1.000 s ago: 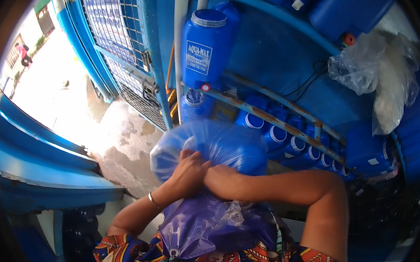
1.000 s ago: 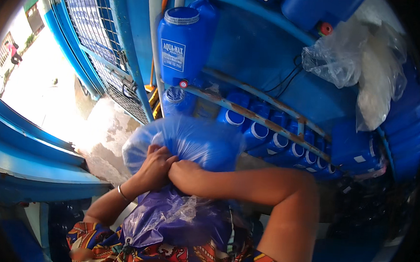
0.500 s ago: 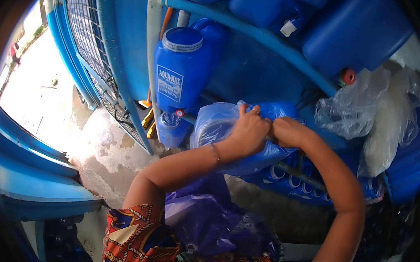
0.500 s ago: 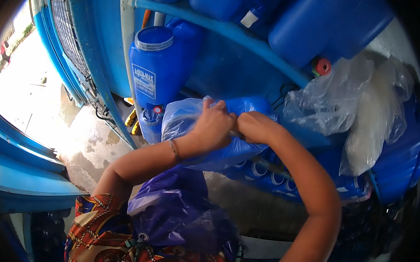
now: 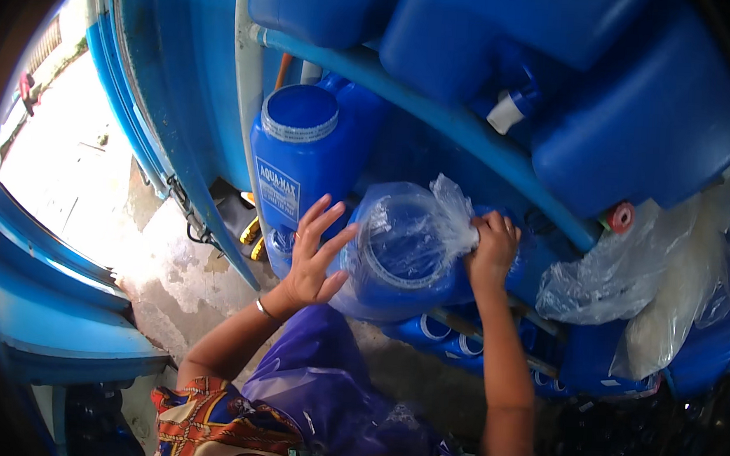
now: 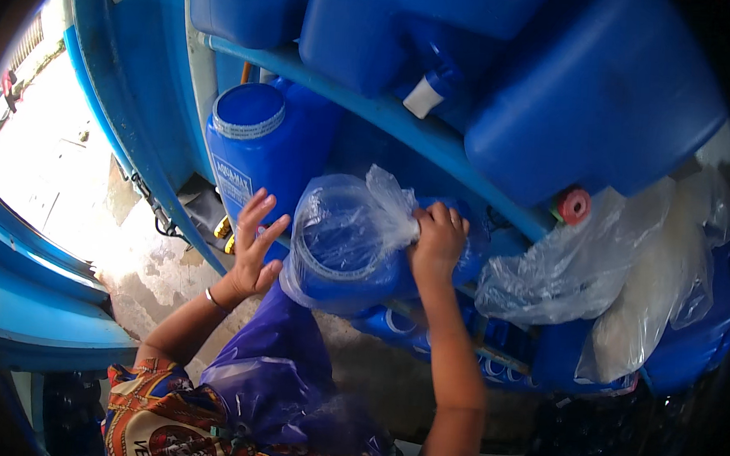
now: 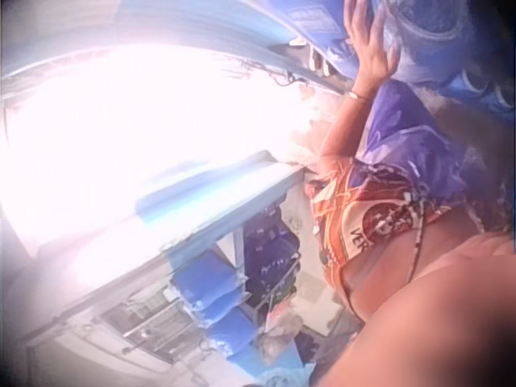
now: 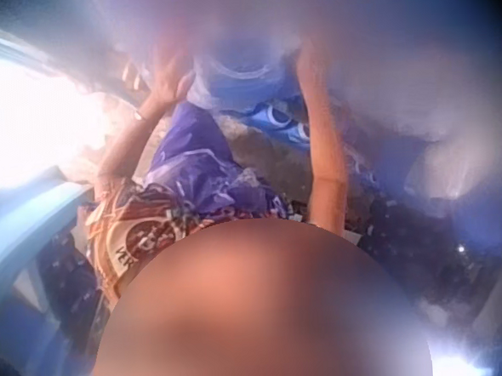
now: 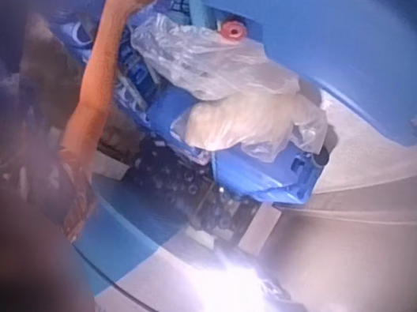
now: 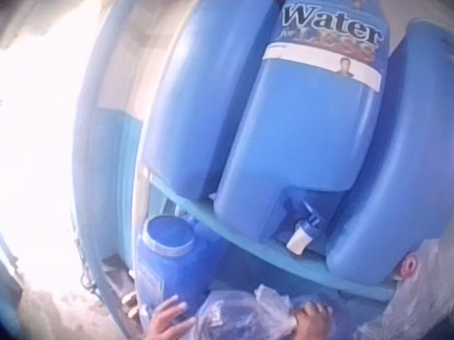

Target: The person fills a blue plastic water jug from a tap, places a cap and a plastic bag over it, applies a seal around the neck using a heat gun, and stacks the finished jug with others. The person repeats this process for multiple jugs.

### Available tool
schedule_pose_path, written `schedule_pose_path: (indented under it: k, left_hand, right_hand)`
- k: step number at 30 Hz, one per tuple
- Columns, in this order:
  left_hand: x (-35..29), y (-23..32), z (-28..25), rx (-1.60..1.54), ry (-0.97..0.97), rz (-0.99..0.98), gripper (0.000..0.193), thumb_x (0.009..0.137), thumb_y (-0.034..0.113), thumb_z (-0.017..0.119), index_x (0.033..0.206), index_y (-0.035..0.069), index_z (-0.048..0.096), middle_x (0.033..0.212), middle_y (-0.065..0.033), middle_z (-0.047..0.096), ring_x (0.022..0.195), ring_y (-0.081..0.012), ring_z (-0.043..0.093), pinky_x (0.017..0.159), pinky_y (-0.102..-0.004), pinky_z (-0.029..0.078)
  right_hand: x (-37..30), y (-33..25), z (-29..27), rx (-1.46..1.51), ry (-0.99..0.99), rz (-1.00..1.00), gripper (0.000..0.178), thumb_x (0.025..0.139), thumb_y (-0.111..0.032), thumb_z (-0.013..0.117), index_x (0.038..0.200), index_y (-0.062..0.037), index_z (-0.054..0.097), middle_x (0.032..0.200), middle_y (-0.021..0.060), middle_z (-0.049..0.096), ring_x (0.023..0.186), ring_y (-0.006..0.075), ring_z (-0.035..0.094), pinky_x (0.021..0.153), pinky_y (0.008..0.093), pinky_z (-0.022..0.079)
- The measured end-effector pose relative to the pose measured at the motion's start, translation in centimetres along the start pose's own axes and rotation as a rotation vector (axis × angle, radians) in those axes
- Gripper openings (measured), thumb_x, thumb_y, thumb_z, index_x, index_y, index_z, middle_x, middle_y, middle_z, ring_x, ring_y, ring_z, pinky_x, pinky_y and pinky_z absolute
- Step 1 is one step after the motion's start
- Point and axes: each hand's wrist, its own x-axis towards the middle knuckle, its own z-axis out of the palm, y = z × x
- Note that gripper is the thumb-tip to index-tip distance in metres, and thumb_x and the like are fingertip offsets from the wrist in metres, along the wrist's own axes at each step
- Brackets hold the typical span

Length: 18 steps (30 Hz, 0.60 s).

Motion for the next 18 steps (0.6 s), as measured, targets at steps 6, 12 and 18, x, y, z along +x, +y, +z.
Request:
schedule_pose_path:
  k: [6, 12, 18]
  left_hand:
    - [-6.5, -5.9, 8.5, -0.336, -0.005, 0.029, 0.082, 0.09, 0.06, 0.039, 0.152, 0.011, 0.018, 0.155, -0.025, 0.013, 0.142, -0.0502, 0.009, 0.112, -0.0618, 0.006]
    - [-9.4, -3.3, 10.9, -0.172, 0.257, -0.023, 0.082, 0.089, 0.057, 0.041, 0.15, 0.006, 0.02, 0.154, -0.0277, 0.014, 0.138, -0.0564, 0.013, 0.108, -0.0684, 0.009]
    - [-11.2, -0.8, 14.3, 0.108, 0.501, -0.113, 0.084, 0.088, 0.058, 0.044, 0.152, 0.01, 0.017, 0.156, -0.0239, 0.009, 0.139, -0.0556, 0.006, 0.106, -0.0722, 0.004]
  right_hand:
    - [1.5, 0.8, 2.7, -0.007, 0.259, -0.03, 0.012, 0.065, -0.017, 0.065, 0.069, -0.0063, 0.064, 0.071, 0.0037, 0.057, 0.073, 0.0247, 0.054, 0.077, 0.0373, 0.036]
    - [6.3, 0.3, 4.6, 0.181, 0.094, -0.148, 0.012, 0.062, -0.021, 0.068, 0.064, -0.0097, 0.063, 0.072, 0.0024, 0.06, 0.075, 0.022, 0.057, 0.077, 0.0371, 0.04]
    - [11.3, -3.1, 7.6, 0.462, 0.071, -0.425, 0.009, 0.058, -0.014, 0.066, 0.062, -0.0082, 0.06, 0.07, 0.0032, 0.059, 0.073, 0.0215, 0.058, 0.067, 0.0342, 0.044]
